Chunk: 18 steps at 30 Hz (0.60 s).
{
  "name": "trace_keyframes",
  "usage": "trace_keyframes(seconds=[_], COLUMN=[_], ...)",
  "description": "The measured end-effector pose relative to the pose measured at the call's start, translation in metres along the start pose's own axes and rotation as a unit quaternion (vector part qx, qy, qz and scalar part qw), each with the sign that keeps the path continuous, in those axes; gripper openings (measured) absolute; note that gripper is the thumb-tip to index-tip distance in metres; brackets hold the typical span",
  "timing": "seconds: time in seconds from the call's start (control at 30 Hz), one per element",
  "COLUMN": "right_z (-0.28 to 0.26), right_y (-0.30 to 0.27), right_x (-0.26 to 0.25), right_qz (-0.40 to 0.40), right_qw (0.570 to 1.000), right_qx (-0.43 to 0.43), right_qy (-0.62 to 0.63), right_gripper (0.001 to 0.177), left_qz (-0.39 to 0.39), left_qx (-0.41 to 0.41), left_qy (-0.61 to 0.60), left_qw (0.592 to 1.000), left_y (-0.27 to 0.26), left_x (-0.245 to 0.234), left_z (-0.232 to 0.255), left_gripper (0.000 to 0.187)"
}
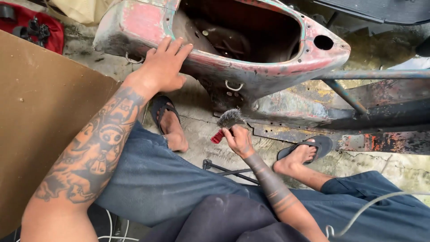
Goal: The person scrubs a large, curved metal part with a wire brush, focusing on the edges and interior surfaces. The person holds the part steady with one hand while brushing with the other, occasionally adjusting grip to reach different areas.
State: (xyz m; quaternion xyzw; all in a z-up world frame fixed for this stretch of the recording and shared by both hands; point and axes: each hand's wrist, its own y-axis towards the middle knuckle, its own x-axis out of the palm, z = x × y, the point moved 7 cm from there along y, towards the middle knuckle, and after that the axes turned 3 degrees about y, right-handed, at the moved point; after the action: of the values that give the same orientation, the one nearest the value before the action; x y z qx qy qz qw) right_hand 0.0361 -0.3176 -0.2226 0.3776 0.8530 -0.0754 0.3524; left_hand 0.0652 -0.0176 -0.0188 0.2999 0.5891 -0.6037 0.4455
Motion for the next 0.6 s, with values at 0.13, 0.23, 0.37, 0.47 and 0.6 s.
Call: trace_keyframes(seconds=[0.13, 0.23, 0.37, 0.47, 0.6], right_z=[-0.027, -0.055, -0.075, -0.066, -0.071], right_y=[0.02, 0.035, 0.045, 0.036, 0.029], right_x=[-0.044, -0.083, -0.123, -0.131, -0.145], right_qz=[-0.01, 0.033, 0.066, 0.1, 0.117], right_qw=[0.993, 0.96, 0.904, 0.847, 0.848], right_qx=[0.079, 0.149, 0.186, 0.17, 0.171], right_qy=[0.085, 0.233, 0.378, 0.494, 0.487], right_gripper=[0.044, 0.035, 0.033, 0.025, 0.028], left_qz=[-0.012, -0.017, -0.015, -0.04, -0.03], left_qx=[-0.013, -0.025, -0.037, -0.056, -0.062], left_qy=[0.005, 0.028, 0.051, 0.054, 0.061], left_qw=[1.0, 0.999, 0.998, 0.996, 0.996], left_y=[0.006, 0.011, 0.014, 0.01, 0.008], left_x=[0.0, 0.001, -0.002, -0.001, -0.003], left_z=[0.002, 0.004, 0.005, 0.008, 0.012], left_gripper=[0.086, 0.086, 0.082, 0.084, 0.085])
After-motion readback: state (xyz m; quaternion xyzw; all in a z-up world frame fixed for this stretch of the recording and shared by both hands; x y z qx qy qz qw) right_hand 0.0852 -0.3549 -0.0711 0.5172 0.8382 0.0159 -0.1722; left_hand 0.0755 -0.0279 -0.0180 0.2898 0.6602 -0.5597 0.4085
